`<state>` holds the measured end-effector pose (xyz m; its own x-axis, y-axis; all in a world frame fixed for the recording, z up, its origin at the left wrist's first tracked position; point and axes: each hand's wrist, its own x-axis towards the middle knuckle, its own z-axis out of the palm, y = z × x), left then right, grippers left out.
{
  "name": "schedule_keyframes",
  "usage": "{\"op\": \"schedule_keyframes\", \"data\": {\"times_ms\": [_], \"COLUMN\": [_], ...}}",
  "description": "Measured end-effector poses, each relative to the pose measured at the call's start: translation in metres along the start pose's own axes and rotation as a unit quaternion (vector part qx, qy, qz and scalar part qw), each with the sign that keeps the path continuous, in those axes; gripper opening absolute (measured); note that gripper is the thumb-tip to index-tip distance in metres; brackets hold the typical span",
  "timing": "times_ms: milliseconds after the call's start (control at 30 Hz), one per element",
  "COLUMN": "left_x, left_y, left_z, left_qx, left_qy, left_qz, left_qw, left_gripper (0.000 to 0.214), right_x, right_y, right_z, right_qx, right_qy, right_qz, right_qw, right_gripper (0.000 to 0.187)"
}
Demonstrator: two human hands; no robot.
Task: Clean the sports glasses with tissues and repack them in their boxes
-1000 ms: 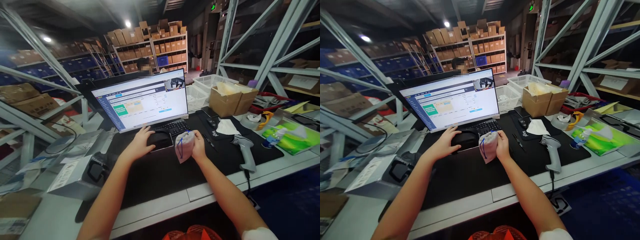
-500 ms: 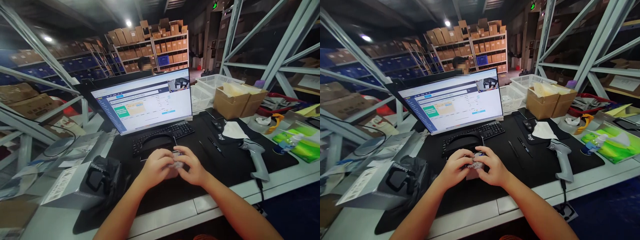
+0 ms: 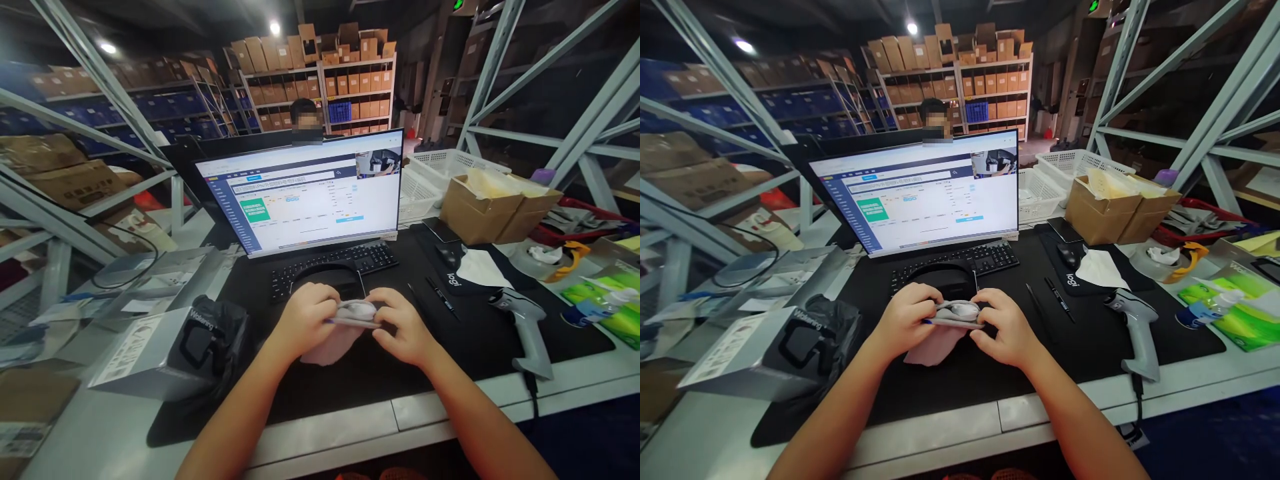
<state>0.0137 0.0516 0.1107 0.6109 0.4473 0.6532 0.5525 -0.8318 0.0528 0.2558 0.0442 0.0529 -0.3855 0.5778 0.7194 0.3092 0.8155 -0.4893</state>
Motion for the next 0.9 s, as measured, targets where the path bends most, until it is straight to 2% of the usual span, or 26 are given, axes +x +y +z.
{"op": "schedule_keyframes", "data": {"times_ms": [100,200,333,400,467,500,567,600,633,700,733,767,833,900], "left_x": [-0.001,0.000,0.000,0.000,0.000,0.000,0.000,0.000,0.000,0.001,0.001,0.002,0.002,0.002], "left_y": [0.004,0.012,0.021,0.024,0.026,0.026,0.027,0.028,0.029,0.031,0.032,0.032,0.032,0.026], "left_z": [0.012,0.025,0.033,0.031,0.027,0.025,0.021,0.019,0.019,0.019,0.020,0.020,0.019,0.014], "left_qx": [0.002,-0.017,-0.049,-0.070,-0.100,-0.115,-0.135,-0.138,-0.138,-0.140,-0.142,-0.143,-0.130,-0.099], "left_qy": [-0.011,-0.024,-0.034,-0.027,-0.012,-0.010,-0.024,-0.041,-0.063,-0.108,-0.122,-0.125,-0.101,-0.062], "left_qz": [0.029,0.077,0.101,0.073,-0.006,-0.060,-0.166,-0.205,-0.231,-0.252,-0.254,-0.253,-0.249,-0.251], "left_qw": [1.000,0.997,0.993,0.994,0.995,0.992,0.977,0.968,0.961,0.951,0.949,0.949,0.954,0.961], "left_gripper": [0.023,0.024,0.027,0.023,0.009,0.013,0.051,0.065,0.071,0.060,0.049,0.040,0.031,0.034], "right_x": [0.001,0.001,0.004,0.004,0.004,0.003,0.001,0.000,0.000,0.001,0.002,0.004,0.007,0.008], "right_y": [0.002,0.004,0.005,0.004,0.005,0.006,0.010,0.012,0.015,0.019,0.021,0.023,0.025,0.029], "right_z": [0.005,0.008,0.004,0.001,-0.001,-0.002,-0.002,-0.002,-0.001,0.000,0.001,0.001,-0.001,-0.005], "right_qx": [-0.012,-0.016,0.075,0.116,0.149,0.159,0.173,0.193,0.226,0.315,0.356,0.386,0.412,0.408], "right_qy": [-0.064,-0.110,-0.182,-0.179,-0.121,-0.066,0.091,0.183,0.268,0.380,0.404,0.411,0.407,0.415], "right_qz": [0.142,0.259,0.258,0.245,0.233,0.230,0.245,0.260,0.275,0.300,0.306,0.309,0.304,0.285], "right_qw": [0.988,0.960,0.946,0.946,0.953,0.958,0.950,0.928,0.895,0.816,0.785,0.766,0.757,0.762], "right_gripper": [0.030,0.027,0.017,0.016,0.017,0.018,0.020,0.022,0.024,0.029,0.031,0.032,0.034,0.034]}}
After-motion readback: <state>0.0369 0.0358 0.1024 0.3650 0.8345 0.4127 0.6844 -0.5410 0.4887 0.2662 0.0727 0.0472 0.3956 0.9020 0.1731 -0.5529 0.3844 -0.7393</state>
